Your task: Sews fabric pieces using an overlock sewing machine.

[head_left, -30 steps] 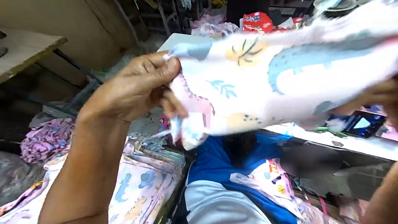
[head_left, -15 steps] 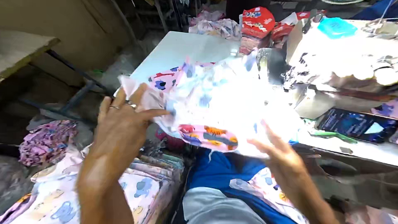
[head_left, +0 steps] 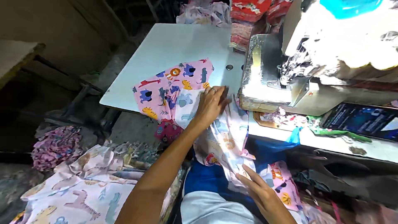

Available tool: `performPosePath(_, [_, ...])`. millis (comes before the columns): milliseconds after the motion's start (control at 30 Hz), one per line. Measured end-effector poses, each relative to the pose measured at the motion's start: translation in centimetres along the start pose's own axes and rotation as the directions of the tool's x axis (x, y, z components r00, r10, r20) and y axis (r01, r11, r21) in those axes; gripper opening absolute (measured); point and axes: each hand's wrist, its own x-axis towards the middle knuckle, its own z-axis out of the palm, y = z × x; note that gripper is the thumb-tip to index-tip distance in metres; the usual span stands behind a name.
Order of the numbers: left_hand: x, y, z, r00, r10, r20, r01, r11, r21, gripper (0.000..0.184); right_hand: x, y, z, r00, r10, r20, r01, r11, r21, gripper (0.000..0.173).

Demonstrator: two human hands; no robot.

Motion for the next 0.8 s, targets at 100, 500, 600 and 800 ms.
performPosePath(100, [2.8, -0.2, -0.6, 0.989, -0.016, 0.150, 0.009, 0.999, 0.044, 0.043, 1.1, 0.2, -0.3, 1.000, 0.021, -0.001, -0.021, 0.996, -0.081, 0.043])
performPosePath(500, [-4.3, 9.6, -9.7, 0.935, 0.345, 0.085, -0.283, 0.868, -0.409, 0.016, 8.7, -2.3, -4.9, 0.946, -0.069, -0.316, 0.204, 0.885, 0.418, 0.079])
performPosePath(600, [-5.1, 11.6, -10.2, 0.930, 0.358, 0.086, -0.289, 0.855, -0.431, 0.017, 10.9, -5.2, -5.9, 0.946, -0.013, -0.325, 0.247, 0.679, 0.691, 0.054])
performPosePath(800, [-4.8, 12.1, -9.7, 0.947, 0.317, 0.051, -0.279, 0.891, -0.359, 0.020, 12.2, -7.0, -8.5, 0.828, 0.156, -0.539, 0.341, 0.622, 0.705, 0.014])
